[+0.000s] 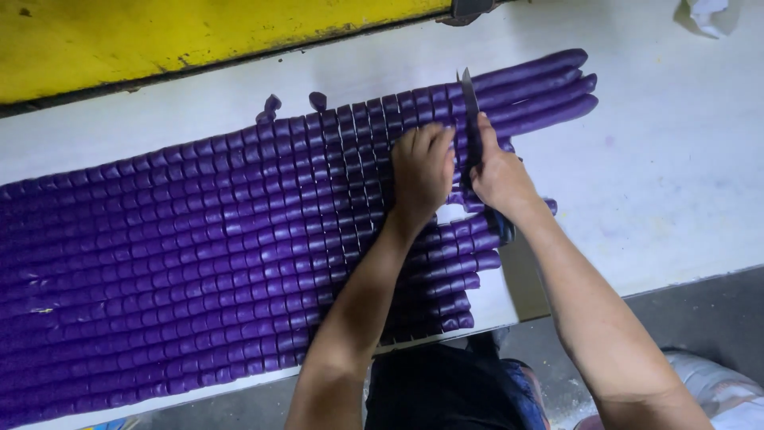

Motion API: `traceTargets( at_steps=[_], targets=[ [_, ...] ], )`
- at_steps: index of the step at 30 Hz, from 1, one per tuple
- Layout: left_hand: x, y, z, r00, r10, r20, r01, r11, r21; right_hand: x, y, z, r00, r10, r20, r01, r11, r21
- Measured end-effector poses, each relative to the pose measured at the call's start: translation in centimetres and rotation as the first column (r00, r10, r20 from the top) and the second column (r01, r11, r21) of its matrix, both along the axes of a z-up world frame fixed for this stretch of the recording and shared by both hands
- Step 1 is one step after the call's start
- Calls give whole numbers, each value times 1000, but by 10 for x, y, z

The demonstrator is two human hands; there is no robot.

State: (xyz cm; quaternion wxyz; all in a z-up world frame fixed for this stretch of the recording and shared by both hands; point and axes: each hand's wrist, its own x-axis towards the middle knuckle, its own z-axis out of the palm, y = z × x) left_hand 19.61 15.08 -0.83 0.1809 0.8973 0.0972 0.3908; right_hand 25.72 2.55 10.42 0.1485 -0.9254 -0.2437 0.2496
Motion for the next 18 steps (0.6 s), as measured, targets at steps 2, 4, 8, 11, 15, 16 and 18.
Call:
traceTargets(
  at_steps=[2,4,8,11,15,16,18],
  targets=[
    [29,12,17,990,18,-143,-19,1000,-5,5,2,-1,1000,25,-7,-25,999,43],
    [55,23,25,958,33,-283,-38,999,-12,6,6,8,999,51,-13,-50,995,82],
    [84,34,15,723,-100,-684,76,995,-65,19,26,31,991,-6,-135,0,999,-42],
    [80,32,0,798,-44,-601,69,997,20,37,41,27,986,-11,-166,4,999,-44],
    [79,33,18,708,-78,-702,75,997,-35,26,40,55,971,-18,-239,-19,988,-151],
    [78,34,25,705,-82,-705,76,996,-40,21,32,57,970,-19,-243,-19,988,-155],
    [76,34,38,605,-116,-788,101,992,-69,7,12,61,948,24,-318,-75,986,-148]
  ],
)
